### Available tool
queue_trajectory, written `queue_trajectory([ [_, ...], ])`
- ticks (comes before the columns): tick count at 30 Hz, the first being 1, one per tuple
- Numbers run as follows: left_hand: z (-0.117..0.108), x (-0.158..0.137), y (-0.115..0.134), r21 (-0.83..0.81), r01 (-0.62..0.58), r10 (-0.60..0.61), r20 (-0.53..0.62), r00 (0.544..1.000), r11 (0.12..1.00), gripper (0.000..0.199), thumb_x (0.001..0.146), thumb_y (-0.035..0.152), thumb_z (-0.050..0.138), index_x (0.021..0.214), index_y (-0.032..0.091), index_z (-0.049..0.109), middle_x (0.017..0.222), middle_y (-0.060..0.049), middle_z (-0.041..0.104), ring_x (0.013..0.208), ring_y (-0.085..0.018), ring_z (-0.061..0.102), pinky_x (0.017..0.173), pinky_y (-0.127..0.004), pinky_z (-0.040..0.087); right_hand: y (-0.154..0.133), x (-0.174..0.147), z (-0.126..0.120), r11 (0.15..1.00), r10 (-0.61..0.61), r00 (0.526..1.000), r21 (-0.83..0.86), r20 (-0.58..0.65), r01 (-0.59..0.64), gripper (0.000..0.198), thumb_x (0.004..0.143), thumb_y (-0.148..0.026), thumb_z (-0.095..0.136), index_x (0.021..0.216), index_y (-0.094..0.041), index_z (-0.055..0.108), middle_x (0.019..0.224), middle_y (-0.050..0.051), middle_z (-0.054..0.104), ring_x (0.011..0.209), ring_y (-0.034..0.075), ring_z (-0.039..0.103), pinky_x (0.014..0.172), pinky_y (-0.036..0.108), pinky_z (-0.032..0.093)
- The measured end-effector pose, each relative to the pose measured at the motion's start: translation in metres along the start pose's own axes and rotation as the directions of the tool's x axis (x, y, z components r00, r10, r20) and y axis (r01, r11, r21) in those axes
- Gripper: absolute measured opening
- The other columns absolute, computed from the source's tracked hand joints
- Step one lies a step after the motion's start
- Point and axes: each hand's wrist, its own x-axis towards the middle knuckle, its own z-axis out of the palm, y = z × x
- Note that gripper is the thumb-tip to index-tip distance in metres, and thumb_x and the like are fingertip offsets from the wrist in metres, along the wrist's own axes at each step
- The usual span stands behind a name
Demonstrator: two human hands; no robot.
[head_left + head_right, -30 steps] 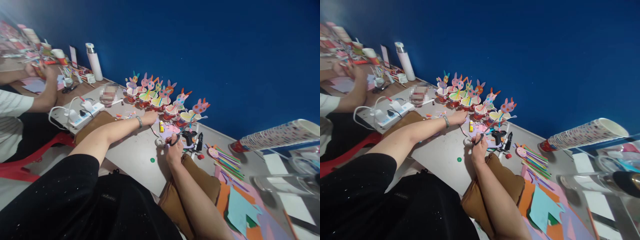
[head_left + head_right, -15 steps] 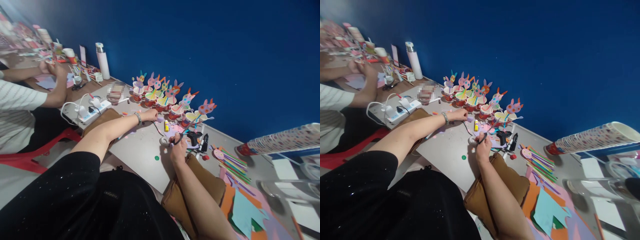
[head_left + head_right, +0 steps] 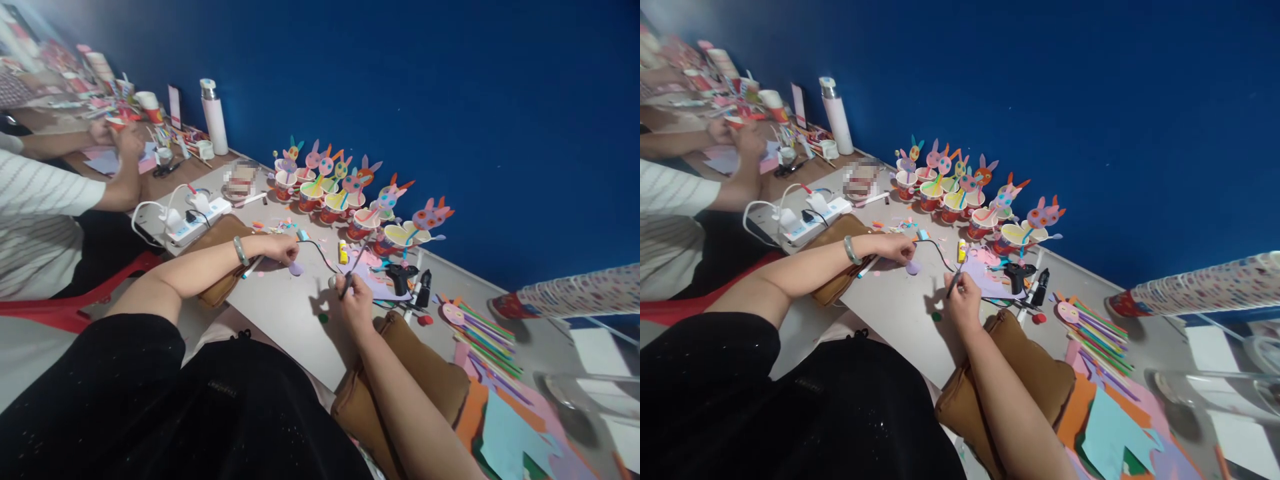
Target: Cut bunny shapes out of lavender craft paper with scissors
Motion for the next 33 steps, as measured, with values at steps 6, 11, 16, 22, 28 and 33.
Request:
queue_trajectory([
  [6, -0.001, 0.001, -0.001, 0.069, 0.010, -0.008, -0.020, 1.000, 0.998, 0.008, 0.072, 0.020, 0.071, 0.079, 0.016, 0.072, 0.072, 0.001, 0.069, 0.063, -0.010, 0.053, 0.059, -0.021, 0.034, -0.006, -0.006, 0.015, 0.897, -0.333, 0.834, -0.124, 0.439, 0.424, 0.017, 0.084, -0.039, 0.069, 0.077, -0.024, 0.066, 0.107, 0.010, 0.076, 0.107, 0.029, 0.066, 0.099, 0.049, 0.042],
  [11, -0.002, 0.000, 0.004, 0.102, 0.007, -0.007, -0.004, 1.000, 0.995, 0.010, 0.071, 0.019, 0.069, 0.079, 0.015, 0.072, 0.070, 0.001, 0.068, 0.061, -0.010, 0.050, 0.057, -0.021, 0.033, -0.001, -0.011, 0.037, 0.826, -0.305, 0.682, -0.172, 0.664, 0.537, 0.019, 0.094, -0.035, 0.057, 0.085, -0.020, 0.063, 0.137, 0.017, 0.065, 0.136, 0.032, 0.052, 0.117, 0.062, 0.025],
  [16, -0.006, 0.000, 0.001, 0.113, 0.025, -0.025, 0.004, 1.000, 0.993, 0.018, 0.066, 0.020, 0.071, 0.083, 0.016, 0.073, 0.069, 0.002, 0.067, 0.058, -0.010, 0.051, 0.054, -0.022, 0.033, 0.006, -0.008, 0.045, 0.842, -0.231, 0.682, -0.210, 0.694, 0.498, 0.021, 0.097, -0.035, 0.052, 0.089, -0.019, 0.062, 0.138, 0.018, 0.064, 0.137, 0.031, 0.052, 0.119, 0.064, 0.021],
  [22, -0.011, 0.002, -0.001, 0.146, 0.020, -0.004, -0.111, 0.994, 0.989, 0.022, 0.072, 0.022, 0.066, 0.092, 0.016, 0.072, 0.086, -0.003, 0.072, 0.068, -0.013, 0.056, 0.059, -0.024, 0.034, 0.009, -0.007, 0.043, 0.836, -0.257, 0.690, -0.202, 0.676, 0.509, 0.023, 0.096, -0.036, 0.053, 0.081, -0.020, 0.059, 0.132, 0.017, 0.067, 0.134, 0.031, 0.054, 0.119, 0.064, 0.022],
  [28, -0.016, 0.006, 0.008, 0.352, 0.058, 0.007, -0.180, 0.984, 0.934, 0.019, 0.071, 0.020, 0.068, 0.088, 0.015, 0.074, 0.087, -0.007, 0.074, 0.073, -0.018, 0.060, 0.059, -0.027, 0.031, 0.009, -0.008, 0.042, 0.837, -0.288, 0.686, -0.172, 0.668, 0.519, 0.017, 0.096, -0.034, 0.055, 0.088, -0.020, 0.061, 0.127, 0.016, 0.069, 0.127, 0.029, 0.059, 0.118, 0.063, 0.025],
  [33, -0.036, 0.012, 0.004, 0.213, 0.039, 0.027, -0.302, 0.953, 0.976, 0.016, 0.071, 0.019, 0.067, 0.084, 0.015, 0.076, 0.078, -0.005, 0.073, 0.066, -0.014, 0.058, 0.061, -0.026, 0.035, 0.010, -0.007, 0.042, 0.855, -0.300, 0.693, -0.138, 0.656, 0.501, 0.016, 0.095, -0.034, 0.056, 0.089, -0.020, 0.063, 0.126, 0.017, 0.069, 0.124, 0.030, 0.060, 0.115, 0.063, 0.030],
])
